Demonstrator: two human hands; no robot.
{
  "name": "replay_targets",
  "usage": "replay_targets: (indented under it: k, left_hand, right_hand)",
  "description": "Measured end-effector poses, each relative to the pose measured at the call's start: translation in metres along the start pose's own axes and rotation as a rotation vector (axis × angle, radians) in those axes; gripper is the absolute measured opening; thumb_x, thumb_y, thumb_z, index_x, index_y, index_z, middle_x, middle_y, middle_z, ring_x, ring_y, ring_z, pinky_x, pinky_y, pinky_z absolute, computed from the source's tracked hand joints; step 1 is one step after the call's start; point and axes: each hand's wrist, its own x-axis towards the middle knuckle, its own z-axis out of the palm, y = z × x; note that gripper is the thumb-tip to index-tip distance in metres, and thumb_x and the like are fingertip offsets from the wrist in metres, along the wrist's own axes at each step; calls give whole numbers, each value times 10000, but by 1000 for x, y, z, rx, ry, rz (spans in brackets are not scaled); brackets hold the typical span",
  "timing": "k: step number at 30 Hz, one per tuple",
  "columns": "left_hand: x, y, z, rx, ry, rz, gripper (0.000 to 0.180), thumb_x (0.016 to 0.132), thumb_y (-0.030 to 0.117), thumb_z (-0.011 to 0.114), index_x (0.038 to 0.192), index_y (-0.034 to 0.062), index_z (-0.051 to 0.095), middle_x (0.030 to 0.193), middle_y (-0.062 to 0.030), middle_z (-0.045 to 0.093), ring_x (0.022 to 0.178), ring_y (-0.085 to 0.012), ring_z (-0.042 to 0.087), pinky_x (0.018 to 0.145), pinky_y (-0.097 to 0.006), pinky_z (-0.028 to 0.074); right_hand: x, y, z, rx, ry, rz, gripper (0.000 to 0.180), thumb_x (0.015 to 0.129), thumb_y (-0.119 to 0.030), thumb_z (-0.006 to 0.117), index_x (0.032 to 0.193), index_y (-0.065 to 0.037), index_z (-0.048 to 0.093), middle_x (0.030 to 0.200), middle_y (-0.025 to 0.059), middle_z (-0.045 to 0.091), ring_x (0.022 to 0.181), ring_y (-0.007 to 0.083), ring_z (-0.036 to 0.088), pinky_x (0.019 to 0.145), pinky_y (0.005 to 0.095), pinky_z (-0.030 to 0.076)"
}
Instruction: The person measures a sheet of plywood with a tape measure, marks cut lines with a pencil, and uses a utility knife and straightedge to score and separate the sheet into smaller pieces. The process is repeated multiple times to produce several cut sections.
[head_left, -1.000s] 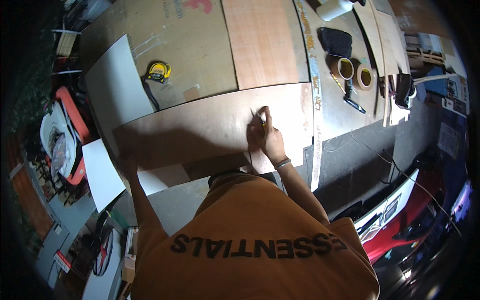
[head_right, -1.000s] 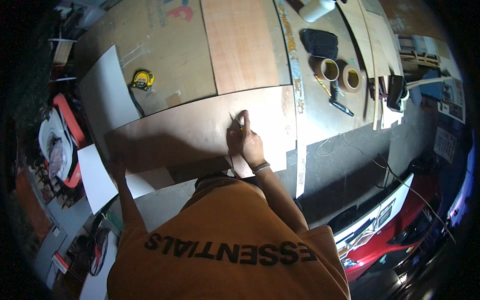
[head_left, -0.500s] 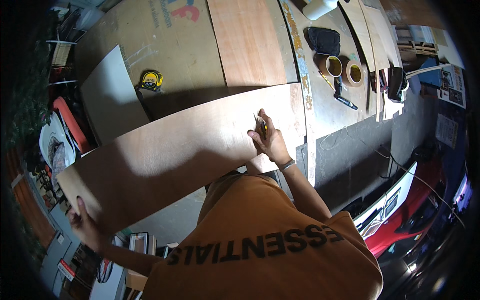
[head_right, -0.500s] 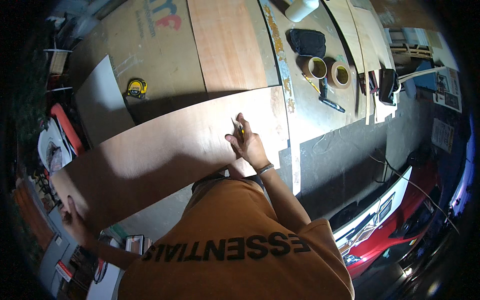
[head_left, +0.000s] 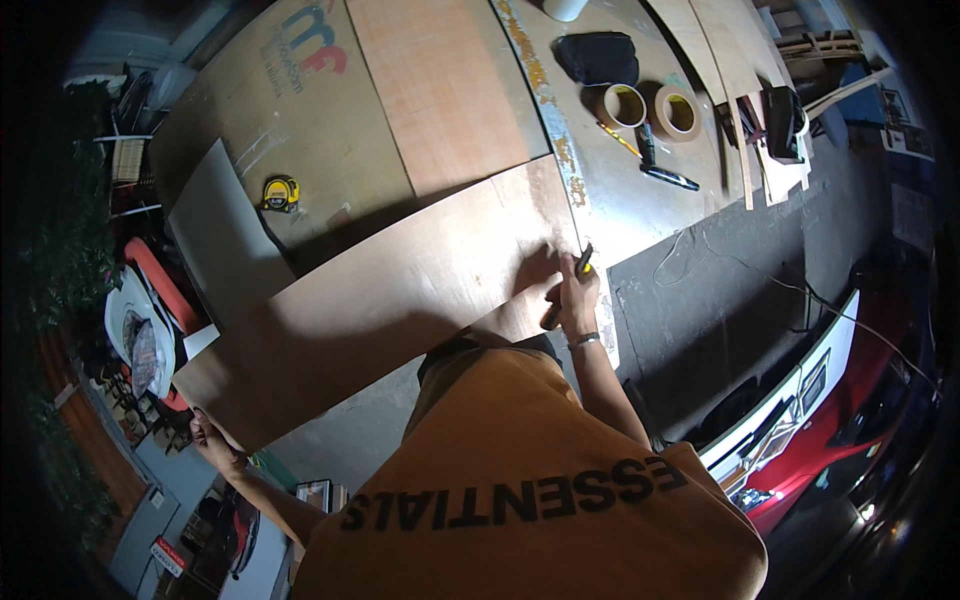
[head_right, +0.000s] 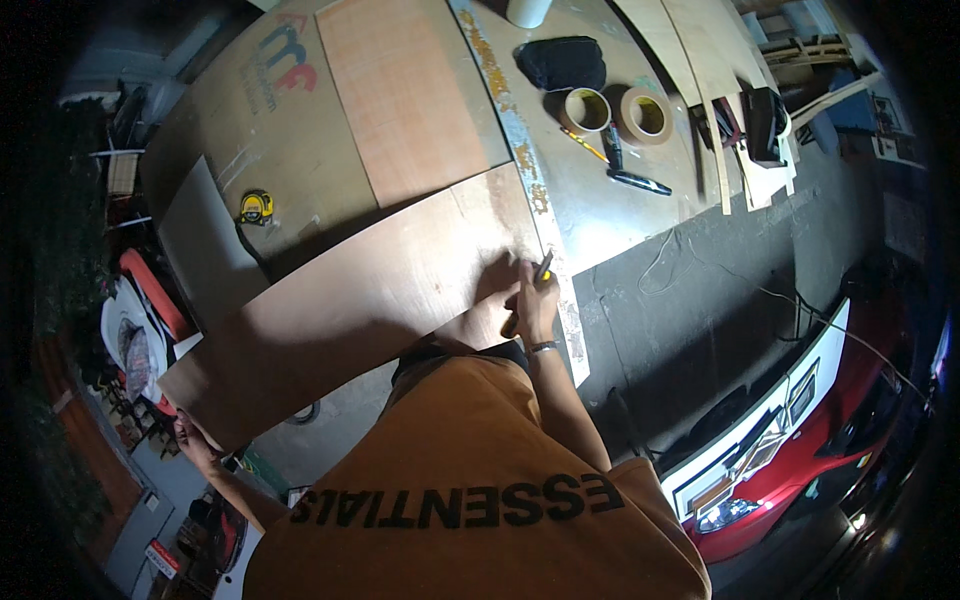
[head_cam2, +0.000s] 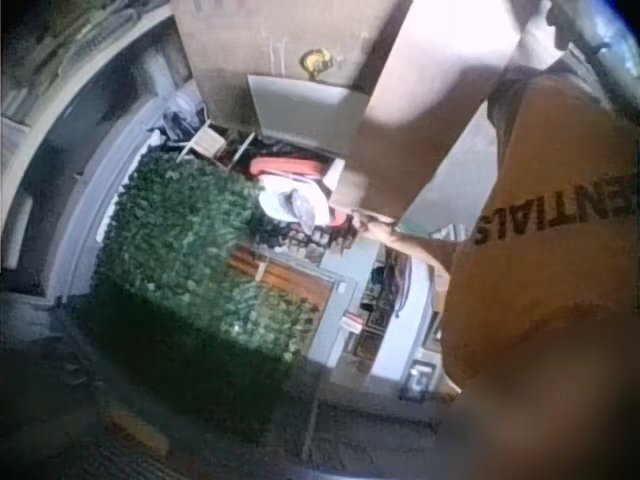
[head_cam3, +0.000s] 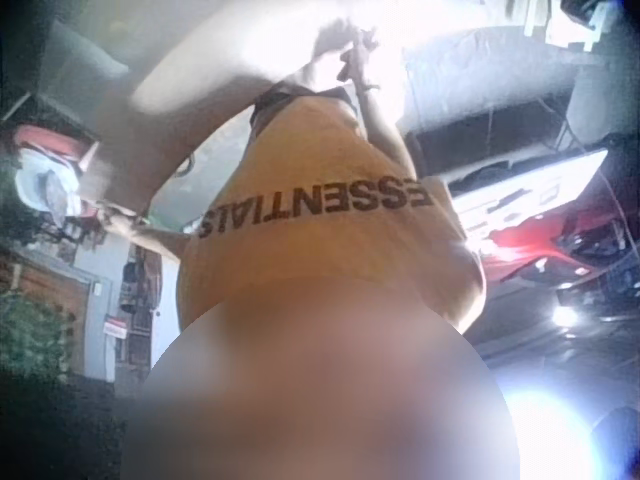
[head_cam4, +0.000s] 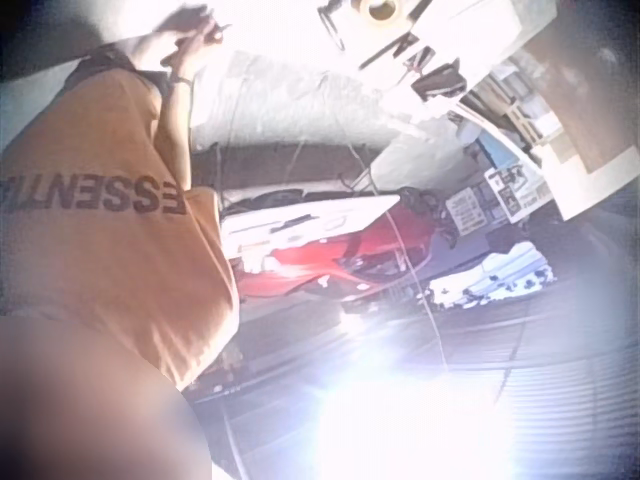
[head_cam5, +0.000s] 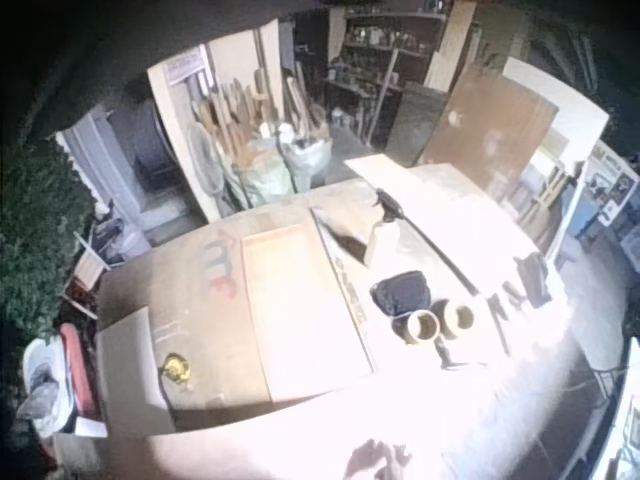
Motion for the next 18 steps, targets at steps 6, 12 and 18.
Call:
replay_targets:
  k: [6,12,18]
  left_hand:
    - [48,-99,-45,316,-98,164,355,1026,380,653,911,44,653,832,-55,671,741,-153,585,703,-334,495]
    - [93,-226,-6,1102,87,4,597,937,484,708,1254,-19,655,1214,-209,687,1131,-383,640,984,-479,517]
    - [-13,-122,214,909,-46,592,473,977,407,645,1285,48,632,1316,-196,618,1230,-390,582,1077,-481,453]
  right_hand:
    - [10,22,20,-284,123,-241,339,996,-230,643,1098,45,473,774,181,609,632,293,613,609,426,511]
    - [18,-12,34,-520,-245,-803,385,974,-48,525,1312,55,372,980,351,610,831,534,617,715,566,503]
    - [43,-52,89,-911,-194,-825,305,1030,-158,493,1291,-15,424,817,321,663,702,524,654,593,592,537]
